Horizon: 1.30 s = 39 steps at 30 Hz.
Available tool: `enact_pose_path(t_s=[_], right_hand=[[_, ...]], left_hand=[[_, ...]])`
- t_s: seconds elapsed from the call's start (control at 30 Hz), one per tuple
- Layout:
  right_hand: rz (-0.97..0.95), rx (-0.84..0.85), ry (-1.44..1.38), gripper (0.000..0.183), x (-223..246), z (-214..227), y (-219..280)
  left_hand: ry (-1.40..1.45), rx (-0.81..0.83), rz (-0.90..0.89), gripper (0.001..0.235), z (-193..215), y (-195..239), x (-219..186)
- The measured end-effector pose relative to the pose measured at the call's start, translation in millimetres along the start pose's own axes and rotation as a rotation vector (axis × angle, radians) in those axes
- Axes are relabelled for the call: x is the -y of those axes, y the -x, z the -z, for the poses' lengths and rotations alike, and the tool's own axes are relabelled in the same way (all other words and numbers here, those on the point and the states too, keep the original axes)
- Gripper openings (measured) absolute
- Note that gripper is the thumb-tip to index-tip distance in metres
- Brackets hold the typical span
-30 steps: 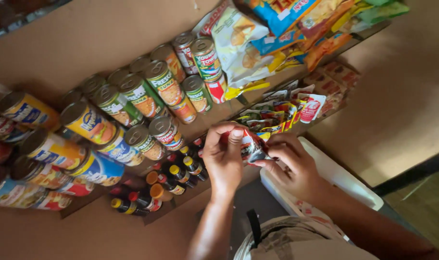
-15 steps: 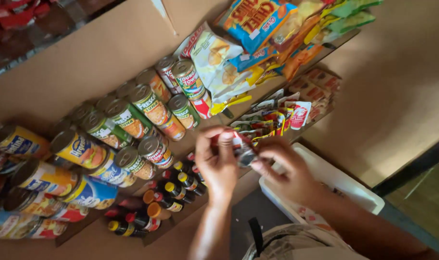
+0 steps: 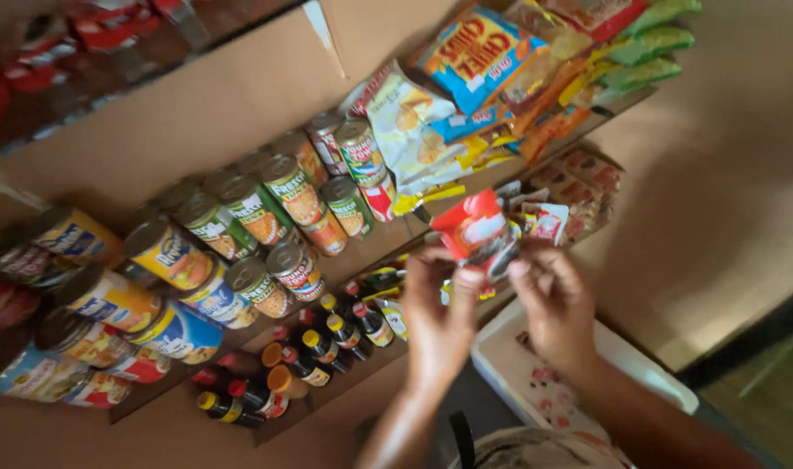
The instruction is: Organize various snack packets and seasoning sachets on glass pantry shelves.
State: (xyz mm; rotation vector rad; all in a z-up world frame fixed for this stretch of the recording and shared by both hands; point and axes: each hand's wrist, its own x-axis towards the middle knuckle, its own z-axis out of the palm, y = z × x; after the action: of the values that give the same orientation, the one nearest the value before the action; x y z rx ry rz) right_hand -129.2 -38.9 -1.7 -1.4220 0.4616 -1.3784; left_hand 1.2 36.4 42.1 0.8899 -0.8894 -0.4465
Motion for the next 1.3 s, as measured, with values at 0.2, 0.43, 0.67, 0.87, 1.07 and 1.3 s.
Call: enact_pose_path(t_s=[0.2, 0.43, 0.67, 0.87, 1.07, 1.3], right_hand=[[0.065, 0.097, 0.072, 0.017, 10.9, -7.7, 4.3], [0.066, 0.103, -0.004, 0.018, 20.7, -11.6, -0.1], [0.122, 0.060, 0.074, 0.022, 5.0, -11.0, -2.3], [0.132, 0.128, -0.148, 0.027, 14.6, -22.3, -8.7], [0.110, 0.054, -0.142, 0.025, 10.2, -25.1, -7.4], [0.017, 0.076, -0.084, 0.023, 5.0, -25.7, -17.9]], left_hand=[[-0.477, -0.066, -0.177, 0.029, -10.2, 5.8, -2.2], [-0.245, -0.109, 0.067, 0.035, -19.2, 0.0, -8.8], [-0.431, -0.134, -0.090, 0.026, -18.0, 0.3, -14.3], [-0.369, -0.099, -0.096, 0.027, -5.6, -2.1, -13.9], [-0.324, 0.034, -0.111, 0.031, 1.8, 2.7, -22.1], [-0.309, -0.016, -0.013, 0.029, 9.3, 0.6, -17.6]])
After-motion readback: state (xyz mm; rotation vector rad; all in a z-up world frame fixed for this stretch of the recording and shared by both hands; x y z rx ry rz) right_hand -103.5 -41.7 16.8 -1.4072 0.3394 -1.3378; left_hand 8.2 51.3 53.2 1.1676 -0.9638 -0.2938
